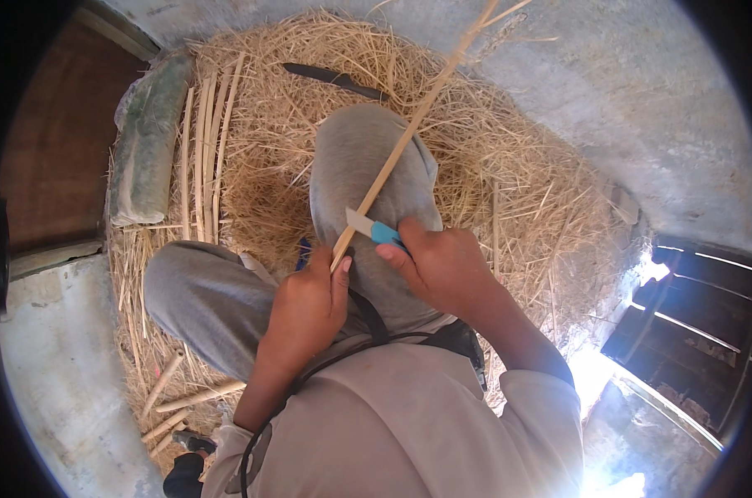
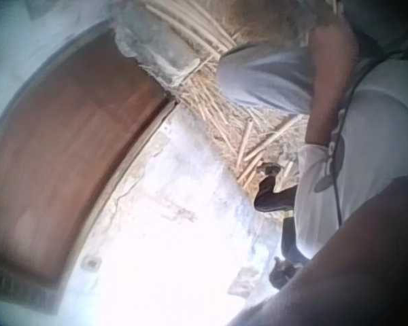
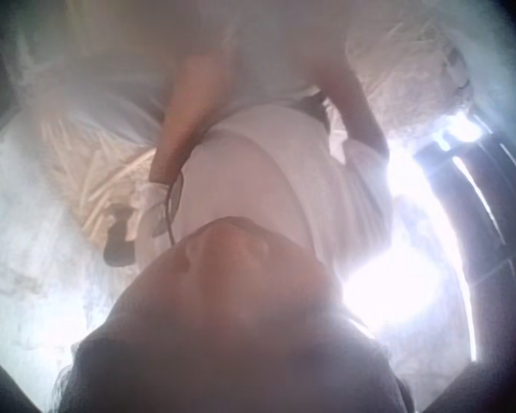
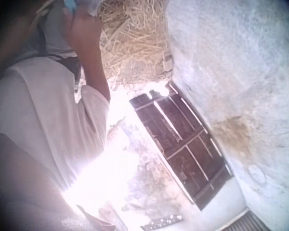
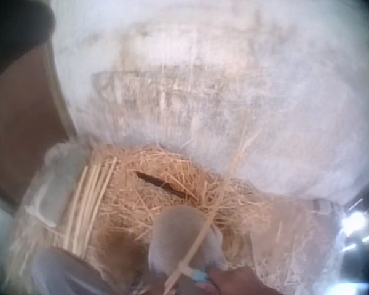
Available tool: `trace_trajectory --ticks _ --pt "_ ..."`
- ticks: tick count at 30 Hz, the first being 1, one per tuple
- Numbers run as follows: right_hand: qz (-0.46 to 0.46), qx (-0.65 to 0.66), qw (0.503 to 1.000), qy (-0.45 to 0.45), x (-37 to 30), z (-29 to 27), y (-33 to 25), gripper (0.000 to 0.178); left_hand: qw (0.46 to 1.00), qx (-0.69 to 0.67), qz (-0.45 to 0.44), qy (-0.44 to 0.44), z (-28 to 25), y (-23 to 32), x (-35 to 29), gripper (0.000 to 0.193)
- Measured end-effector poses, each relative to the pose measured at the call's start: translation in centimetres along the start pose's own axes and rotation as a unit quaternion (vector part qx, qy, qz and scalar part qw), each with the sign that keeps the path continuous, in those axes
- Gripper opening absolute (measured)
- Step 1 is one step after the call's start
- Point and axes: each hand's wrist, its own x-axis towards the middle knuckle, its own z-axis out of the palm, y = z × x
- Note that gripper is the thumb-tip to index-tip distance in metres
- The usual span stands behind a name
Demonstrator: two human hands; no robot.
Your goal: The person sits on a straw-covered floor and uses a utility knife to shave the surface of a long bamboo stick. They then switch to a machete to split the stick lengthwise and continue shaving the resulting strips with the utility knife.
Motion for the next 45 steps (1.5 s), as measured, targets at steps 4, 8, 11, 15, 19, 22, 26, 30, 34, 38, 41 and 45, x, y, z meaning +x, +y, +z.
trace_trajectory --ticks 4,8,11,15,19,22,26,30,34,38,41,45 --pt "0.000 -0.004 1.000 -0.002 0.0 0.1 -0.3 0.045 0.999 -0.036 -0.008 -0.025 -0.2 -0.1 0.0 0.027" --pt "0.025 -0.028 0.999 0.008 0.1 0.1 -0.5 0.045 0.996 -0.075 -0.007 -0.038 -0.2 -0.8 -0.1 0.027" --pt "0.032 -0.039 0.999 0.006 0.1 0.3 -1.0 0.040 0.996 -0.084 -0.015 -0.040 -0.3 -1.1 -0.5 0.026" --pt "0.041 -0.075 0.996 0.027 -0.2 0.9 -1.4 0.040 0.996 -0.075 -0.016 -0.043 -0.2 -1.4 -0.9 0.024" --pt "0.040 -0.086 0.995 0.035 -0.3 1.0 -1.7 0.041 0.994 -0.096 -0.014 -0.046 0.0 -1.9 -1.4 0.022" --pt "0.038 -0.092 0.994 0.038 -0.3 1.0 -1.8 0.041 0.996 -0.089 -0.004 -0.032 0.2 -2.3 -1.8 0.021" --pt "0.072 -0.092 0.991 0.072 -0.4 1.7 -2.0 0.040 0.994 -0.083 -0.029 -0.064 0.0 -2.8 -2.7 0.021" --pt "0.083 -0.087 0.992 0.030 -0.1 1.0 -1.7 0.040 0.994 -0.102 0.003 -0.037 1.0 -4.9 -4.9 0.020" --pt "0.080 -0.110 0.989 0.061 -0.3 1.4 -1.5 0.042 0.995 -0.094 -0.011 -0.035 0.8 -5.2 -7.0 0.020" --pt "0.092 -0.105 0.986 0.091 -0.5 1.4 -1.7 0.044 0.986 -0.141 -0.046 -0.080 0.3 -5.6 -7.5 0.022" --pt "0.086 -0.059 0.994 0.038 -0.2 0.4 -1.8 0.043 0.988 -0.127 -0.047 -0.076 -0.1 -5.0 -6.9 0.023" --pt "0.023 -0.060 0.998 -0.004 -0.4 -0.2 -1.7 0.042 0.992 -0.111 -0.025 -0.060 -0.2 -4.3 -5.0 0.024"
